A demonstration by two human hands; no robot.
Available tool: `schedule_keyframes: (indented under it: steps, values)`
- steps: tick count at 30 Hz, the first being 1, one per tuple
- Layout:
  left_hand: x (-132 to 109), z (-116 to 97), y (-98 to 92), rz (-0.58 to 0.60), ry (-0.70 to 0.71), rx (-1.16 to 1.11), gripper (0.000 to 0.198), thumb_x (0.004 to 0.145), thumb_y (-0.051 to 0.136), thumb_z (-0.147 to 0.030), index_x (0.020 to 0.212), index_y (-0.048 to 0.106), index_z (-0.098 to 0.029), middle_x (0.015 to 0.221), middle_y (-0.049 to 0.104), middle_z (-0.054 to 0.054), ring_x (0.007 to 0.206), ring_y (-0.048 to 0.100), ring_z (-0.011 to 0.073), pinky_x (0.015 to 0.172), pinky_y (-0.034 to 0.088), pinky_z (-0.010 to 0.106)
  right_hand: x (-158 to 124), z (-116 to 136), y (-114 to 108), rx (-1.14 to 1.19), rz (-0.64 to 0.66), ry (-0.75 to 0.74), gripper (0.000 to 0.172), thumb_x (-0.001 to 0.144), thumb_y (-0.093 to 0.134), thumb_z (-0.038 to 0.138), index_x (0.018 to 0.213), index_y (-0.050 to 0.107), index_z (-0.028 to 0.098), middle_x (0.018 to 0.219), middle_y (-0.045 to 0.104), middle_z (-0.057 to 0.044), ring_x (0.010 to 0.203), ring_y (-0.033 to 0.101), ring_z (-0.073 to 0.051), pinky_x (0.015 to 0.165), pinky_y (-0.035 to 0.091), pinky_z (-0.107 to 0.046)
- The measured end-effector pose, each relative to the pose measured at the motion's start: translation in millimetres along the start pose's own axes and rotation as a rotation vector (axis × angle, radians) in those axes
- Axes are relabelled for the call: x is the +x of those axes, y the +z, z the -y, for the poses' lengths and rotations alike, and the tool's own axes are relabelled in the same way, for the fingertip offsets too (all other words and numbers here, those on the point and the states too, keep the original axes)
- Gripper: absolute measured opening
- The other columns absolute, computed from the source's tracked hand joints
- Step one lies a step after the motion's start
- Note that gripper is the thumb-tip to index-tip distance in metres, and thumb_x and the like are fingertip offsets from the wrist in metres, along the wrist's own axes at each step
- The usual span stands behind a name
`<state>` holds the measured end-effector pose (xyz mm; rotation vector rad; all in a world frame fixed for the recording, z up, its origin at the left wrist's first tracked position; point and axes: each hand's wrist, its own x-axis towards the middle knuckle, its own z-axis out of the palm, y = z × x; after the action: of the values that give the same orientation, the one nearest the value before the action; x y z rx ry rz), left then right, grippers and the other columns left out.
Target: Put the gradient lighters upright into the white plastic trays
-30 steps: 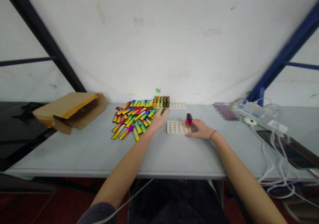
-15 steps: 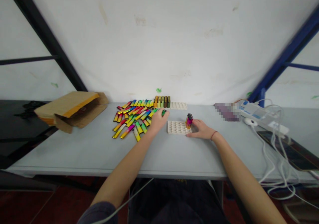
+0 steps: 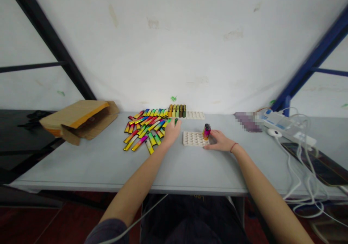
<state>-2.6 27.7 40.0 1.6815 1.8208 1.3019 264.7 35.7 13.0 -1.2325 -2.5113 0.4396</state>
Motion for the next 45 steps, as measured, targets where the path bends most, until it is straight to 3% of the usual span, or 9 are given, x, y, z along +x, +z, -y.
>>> schedule_keyframes:
  steps: [4, 9, 15, 22, 28, 35, 38, 41, 45]
  values:
    - [-2, -2, 0.2, -0.011, -0.042, -0.123, 0.018, 0.093, 0.048, -0.034, 0.085, 0.058, -0.021, 0.082, 0.066, 0.003, 0.087, 0.064, 0.0194, 0.082, 0.05, 0.03, 1, 1, 0, -0.008, 0.007, 0.003, 0.068, 0.072, 0.075, 0.062, 0.121, 0.063, 0.016, 0.125, 0.066, -0.017, 0.116, 0.06, -0.036, 0.104, 0.045, -0.05]
    - [-4, -2, 1.4, 0.062, -0.125, -0.194, 0.028, 0.095, 0.048, -0.047, 0.095, 0.058, -0.022, 0.074, 0.062, 0.002, 0.074, 0.064, 0.0185, 0.065, 0.053, 0.028, 1, -1, 3, -0.001, 0.0, 0.017, 0.068, 0.071, 0.076, 0.061, 0.12, 0.063, 0.015, 0.124, 0.067, -0.017, 0.116, 0.06, -0.036, 0.104, 0.045, -0.05]
    - [-7, -4, -0.7, -0.011, 0.039, 0.026, 0.03, 0.096, 0.047, -0.045, 0.09, 0.062, -0.02, 0.089, 0.07, 0.008, 0.093, 0.067, 0.0232, 0.085, 0.049, 0.032, 1, -1, 2, -0.001, -0.018, 0.004, 0.065, 0.071, 0.075, 0.06, 0.117, 0.064, 0.017, 0.123, 0.068, -0.016, 0.115, 0.061, -0.036, 0.104, 0.045, -0.051]
    - [-8, -6, -2.6, -0.009, 0.056, 0.16, 0.029, 0.093, 0.047, -0.038, 0.084, 0.066, -0.019, 0.086, 0.072, 0.009, 0.089, 0.066, 0.0232, 0.081, 0.045, 0.029, 1, 0, 1, -0.012, -0.008, 0.003, 0.066, 0.071, 0.075, 0.062, 0.118, 0.064, 0.016, 0.124, 0.067, -0.017, 0.115, 0.061, -0.036, 0.102, 0.046, -0.051]
    - [-6, -3, -0.8, -0.033, 0.055, 0.106, 0.026, 0.092, 0.042, -0.029, 0.082, 0.064, -0.02, 0.084, 0.071, 0.007, 0.086, 0.064, 0.0213, 0.08, 0.044, 0.028, 1, -2, 2, -0.012, -0.009, 0.004, 0.068, 0.071, 0.075, 0.063, 0.12, 0.063, 0.017, 0.123, 0.067, -0.016, 0.115, 0.061, -0.036, 0.103, 0.046, -0.051]
    - [-8, -4, -0.1, -0.046, 0.008, 0.07, 0.022, 0.093, 0.045, -0.033, 0.08, 0.059, -0.022, 0.082, 0.069, 0.006, 0.087, 0.064, 0.0216, 0.081, 0.045, 0.028, 1, -1, 2, 0.003, 0.002, 0.009, 0.07, 0.071, 0.075, 0.062, 0.122, 0.063, 0.016, 0.127, 0.066, -0.017, 0.117, 0.06, -0.036, 0.105, 0.044, -0.051]
    - [-10, -6, 0.9, -0.023, 0.028, 0.027, 0.022, 0.093, 0.051, -0.042, 0.087, 0.057, -0.021, 0.082, 0.067, 0.005, 0.086, 0.065, 0.0217, 0.08, 0.046, 0.029, 1, -1, 2, 0.012, -0.01, 0.0, 0.067, 0.071, 0.075, 0.061, 0.12, 0.063, 0.017, 0.126, 0.067, -0.017, 0.116, 0.061, -0.036, 0.104, 0.045, -0.052]
    - [-12, -7, 3.1, 0.0, 0.061, -0.047, 0.024, 0.091, 0.058, -0.039, 0.104, 0.053, -0.02, 0.088, 0.067, 0.005, 0.086, 0.066, 0.0216, 0.08, 0.049, 0.03, 1, -1, 2, 0.008, -0.015, 0.0, 0.067, 0.071, 0.075, 0.061, 0.12, 0.064, 0.017, 0.125, 0.067, -0.017, 0.115, 0.061, -0.037, 0.103, 0.046, -0.052]
    - [-15, -9, 6.8, 0.076, 0.058, -0.186, 0.029, 0.098, 0.047, -0.037, 0.121, 0.044, -0.019, 0.093, 0.064, 0.005, 0.075, 0.066, 0.0184, 0.072, 0.054, 0.032, 1, -1, 1, 0.007, -0.012, -0.008, 0.067, 0.071, 0.075, 0.061, 0.12, 0.063, 0.017, 0.125, 0.067, -0.017, 0.116, 0.061, -0.037, 0.104, 0.045, -0.052]
